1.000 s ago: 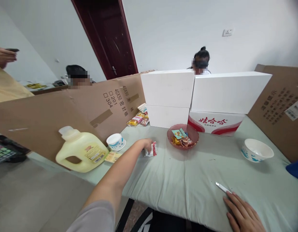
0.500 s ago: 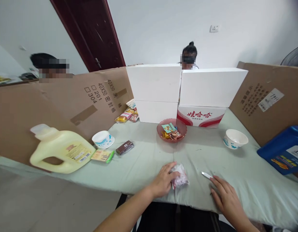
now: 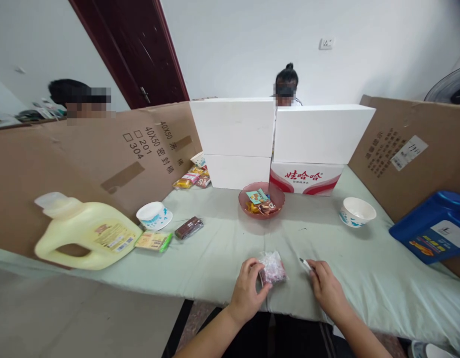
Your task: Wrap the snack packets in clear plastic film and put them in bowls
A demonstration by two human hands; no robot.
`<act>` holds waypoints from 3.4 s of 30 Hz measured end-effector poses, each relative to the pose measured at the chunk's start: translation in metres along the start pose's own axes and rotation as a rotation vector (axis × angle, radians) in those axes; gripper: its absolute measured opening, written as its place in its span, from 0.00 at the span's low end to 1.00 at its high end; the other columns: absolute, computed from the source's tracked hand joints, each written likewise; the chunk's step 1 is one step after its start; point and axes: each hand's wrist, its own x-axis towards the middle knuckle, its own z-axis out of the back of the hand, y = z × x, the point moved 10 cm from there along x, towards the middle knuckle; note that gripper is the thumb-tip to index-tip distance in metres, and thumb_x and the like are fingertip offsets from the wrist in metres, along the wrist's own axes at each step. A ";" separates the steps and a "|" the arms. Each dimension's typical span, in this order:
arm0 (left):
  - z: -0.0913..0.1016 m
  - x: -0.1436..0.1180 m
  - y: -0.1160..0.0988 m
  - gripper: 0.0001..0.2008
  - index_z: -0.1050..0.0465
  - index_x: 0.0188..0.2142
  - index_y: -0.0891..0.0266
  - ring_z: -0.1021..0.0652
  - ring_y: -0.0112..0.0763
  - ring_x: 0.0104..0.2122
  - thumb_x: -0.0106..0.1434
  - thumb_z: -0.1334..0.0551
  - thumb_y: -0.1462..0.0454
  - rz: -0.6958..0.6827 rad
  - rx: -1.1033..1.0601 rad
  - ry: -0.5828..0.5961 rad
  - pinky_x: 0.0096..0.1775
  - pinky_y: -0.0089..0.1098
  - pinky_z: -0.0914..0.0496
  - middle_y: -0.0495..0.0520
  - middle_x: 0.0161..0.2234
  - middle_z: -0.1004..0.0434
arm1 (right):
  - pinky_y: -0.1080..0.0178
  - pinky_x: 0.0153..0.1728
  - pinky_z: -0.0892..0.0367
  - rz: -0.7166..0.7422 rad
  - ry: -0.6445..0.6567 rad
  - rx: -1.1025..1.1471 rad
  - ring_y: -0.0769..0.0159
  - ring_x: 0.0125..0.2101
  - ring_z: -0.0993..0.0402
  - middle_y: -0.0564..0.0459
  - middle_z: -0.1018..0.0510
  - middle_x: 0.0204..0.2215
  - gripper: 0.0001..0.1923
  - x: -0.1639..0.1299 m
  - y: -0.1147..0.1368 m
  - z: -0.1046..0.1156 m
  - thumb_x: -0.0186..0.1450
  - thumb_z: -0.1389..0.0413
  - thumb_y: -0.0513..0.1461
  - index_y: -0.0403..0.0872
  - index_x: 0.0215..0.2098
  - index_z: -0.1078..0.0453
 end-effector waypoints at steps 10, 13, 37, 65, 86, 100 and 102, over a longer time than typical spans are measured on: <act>-0.016 0.003 -0.019 0.23 0.41 0.57 0.59 0.29 0.40 0.51 0.62 0.43 0.71 -0.220 0.023 0.024 0.49 0.43 0.28 0.63 0.57 0.39 | 0.62 0.41 0.29 0.008 0.191 0.126 0.63 0.39 0.25 0.48 0.28 0.41 0.16 -0.002 0.055 -0.042 0.69 0.57 0.40 0.49 0.52 0.33; -0.023 0.000 -0.028 0.20 0.38 0.57 0.56 0.29 0.39 0.50 0.66 0.46 0.70 -0.345 0.094 0.075 0.48 0.43 0.27 0.60 0.57 0.37 | 0.62 0.40 0.30 0.006 0.265 0.027 0.63 0.39 0.25 0.49 0.28 0.41 0.17 -0.005 0.054 -0.045 0.69 0.56 0.38 0.50 0.53 0.34; -0.021 -0.001 -0.011 0.16 0.34 0.50 0.59 0.27 0.37 0.43 0.62 0.43 0.71 -0.215 -0.004 0.054 0.43 0.38 0.27 0.57 0.43 0.32 | 0.61 0.35 0.32 0.136 0.259 -0.392 0.62 0.34 0.27 0.50 0.26 0.34 0.16 -0.013 -0.016 0.013 0.68 0.54 0.37 0.53 0.48 0.28; 0.016 0.024 -0.023 0.21 0.38 0.56 0.57 0.29 0.44 0.53 0.64 0.43 0.66 -0.208 0.119 -0.087 0.52 0.48 0.32 0.59 0.50 0.28 | 0.54 0.46 0.32 0.282 0.107 0.116 0.60 0.46 0.29 0.45 0.26 0.44 0.14 -0.003 0.111 0.007 0.69 0.54 0.36 0.50 0.52 0.37; 0.003 0.006 -0.036 0.13 0.30 0.46 0.60 0.26 0.40 0.48 0.66 0.49 0.69 -0.307 0.097 0.075 0.51 0.44 0.30 0.59 0.44 0.24 | 0.50 0.52 0.34 0.240 0.142 -0.119 0.56 0.52 0.31 0.44 0.26 0.50 0.17 0.012 0.083 -0.022 0.67 0.55 0.33 0.47 0.52 0.32; 0.007 0.011 -0.033 0.12 0.28 0.43 0.57 0.26 0.38 0.36 0.62 0.44 0.69 -0.300 0.174 0.306 0.45 0.43 0.31 0.54 0.33 0.26 | 0.58 0.46 0.32 -0.052 0.423 -0.131 0.59 0.45 0.25 0.45 0.24 0.49 0.20 0.031 0.038 -0.031 0.64 0.53 0.34 0.46 0.53 0.31; 0.003 -0.007 -0.041 0.07 0.26 0.38 0.55 0.25 0.36 0.32 0.60 0.39 0.65 -0.316 0.102 0.493 0.40 0.37 0.30 0.50 0.29 0.26 | 0.57 0.46 0.32 -0.042 0.439 -0.112 0.57 0.46 0.26 0.46 0.25 0.49 0.19 0.027 0.044 -0.027 0.63 0.50 0.36 0.47 0.53 0.32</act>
